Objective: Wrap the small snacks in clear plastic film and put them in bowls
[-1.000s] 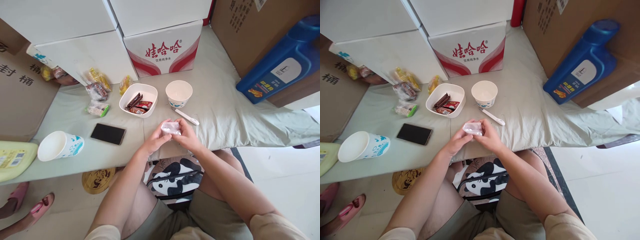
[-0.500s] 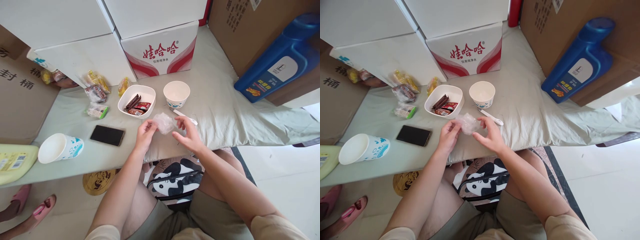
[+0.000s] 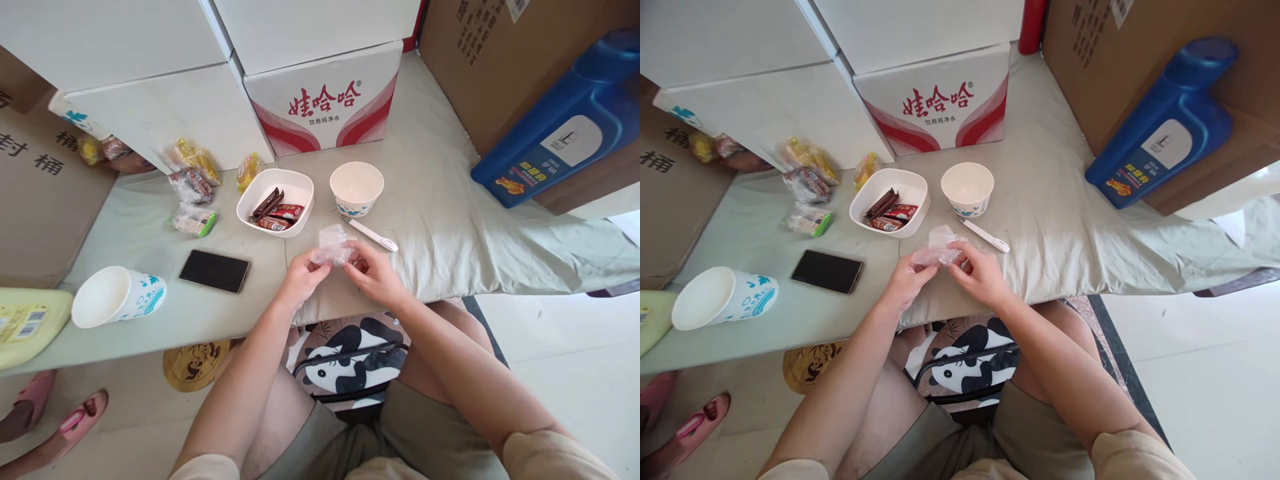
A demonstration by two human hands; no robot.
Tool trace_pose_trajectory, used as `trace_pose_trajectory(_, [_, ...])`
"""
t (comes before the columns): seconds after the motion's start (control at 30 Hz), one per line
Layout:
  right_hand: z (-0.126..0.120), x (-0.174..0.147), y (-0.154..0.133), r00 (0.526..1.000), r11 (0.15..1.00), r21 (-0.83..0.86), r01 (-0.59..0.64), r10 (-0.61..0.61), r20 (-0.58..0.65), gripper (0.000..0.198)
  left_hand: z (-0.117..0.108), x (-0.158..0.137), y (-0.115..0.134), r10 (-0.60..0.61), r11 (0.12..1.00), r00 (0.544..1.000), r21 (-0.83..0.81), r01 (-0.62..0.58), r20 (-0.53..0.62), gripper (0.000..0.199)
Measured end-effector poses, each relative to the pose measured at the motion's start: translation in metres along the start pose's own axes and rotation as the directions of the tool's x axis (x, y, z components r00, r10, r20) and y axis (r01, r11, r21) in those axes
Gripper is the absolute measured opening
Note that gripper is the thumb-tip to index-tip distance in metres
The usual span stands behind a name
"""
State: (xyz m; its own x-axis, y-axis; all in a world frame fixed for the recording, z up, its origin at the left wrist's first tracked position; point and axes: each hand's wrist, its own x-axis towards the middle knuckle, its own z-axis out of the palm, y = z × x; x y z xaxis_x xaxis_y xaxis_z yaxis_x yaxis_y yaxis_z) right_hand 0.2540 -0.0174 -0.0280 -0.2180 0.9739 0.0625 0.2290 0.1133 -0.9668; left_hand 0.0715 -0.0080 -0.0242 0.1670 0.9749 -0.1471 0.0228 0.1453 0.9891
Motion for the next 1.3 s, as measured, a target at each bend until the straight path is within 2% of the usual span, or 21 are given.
trace_pose_trajectory(0.07, [0.001,0.000,-0.001,0.998,0.999,-0.040,0.002,0.000,0.068,0.031,-0.003,-0.001,0.000,0.025,0.999,1.000,0.020,-0.025,0.005,0.023])
trace_pose_trajectory(0.2, [0.005,-0.002,0.001,0.989,1.000,-0.015,-0.028,0.030,0.147,0.035,-0.007,-0.003,-0.002,0.052,0.999,0.999,-0.002,-0.052,0.013,0.021])
trace_pose_trajectory(0.33, [0.006,-0.001,0.005,0.996,0.999,0.023,-0.043,0.040,0.083,0.023,-0.008,-0.003,-0.003,0.066,0.998,0.998,-0.005,-0.066,0.012,0.026])
trace_pose_trajectory(0.47, [0.006,0.000,0.006,1.000,0.999,0.047,-0.022,0.021,0.022,0.015,-0.007,-0.002,-0.002,0.028,0.998,1.000,0.049,-0.028,0.010,0.028])
trace_pose_trajectory(0.6, [0.005,0.000,0.003,1.000,0.998,0.058,-0.020,0.020,0.005,0.019,-0.007,-0.002,-0.004,-0.002,0.998,0.999,0.070,0.004,-0.036,0.024])
trace_pose_trajectory(0.83, [0.004,0.002,-0.002,0.997,0.997,0.070,0.025,-0.020,-0.078,0.032,-0.004,-0.003,-0.002,0.001,0.997,1.000,0.073,0.001,-0.020,0.023])
trace_pose_trajectory(0.97, [0.008,0.005,0.003,0.983,0.958,0.284,-0.047,0.095,-0.160,0.033,-0.002,-0.002,0.000,-0.005,0.996,1.000,0.084,0.006,-0.013,0.023])
trace_pose_trajectory(1.07, [0.009,0.006,0.005,0.975,0.908,0.416,-0.055,0.138,-0.172,0.043,-0.001,-0.001,0.001,0.005,1.000,1.000,-0.015,-0.005,-0.025,0.030])
trace_pose_trajectory(1.2, [0.006,0.004,0.003,0.990,0.911,0.403,-0.085,0.122,-0.069,0.041,0.001,0.003,0.001,0.017,0.984,0.997,-0.177,-0.030,-0.074,0.059])
trace_pose_trajectory(1.3, [0.005,0.002,0.001,0.992,0.917,0.383,-0.109,0.126,-0.019,0.051,0.003,0.005,0.000,-0.014,0.987,0.997,-0.161,0.001,-0.079,0.066])
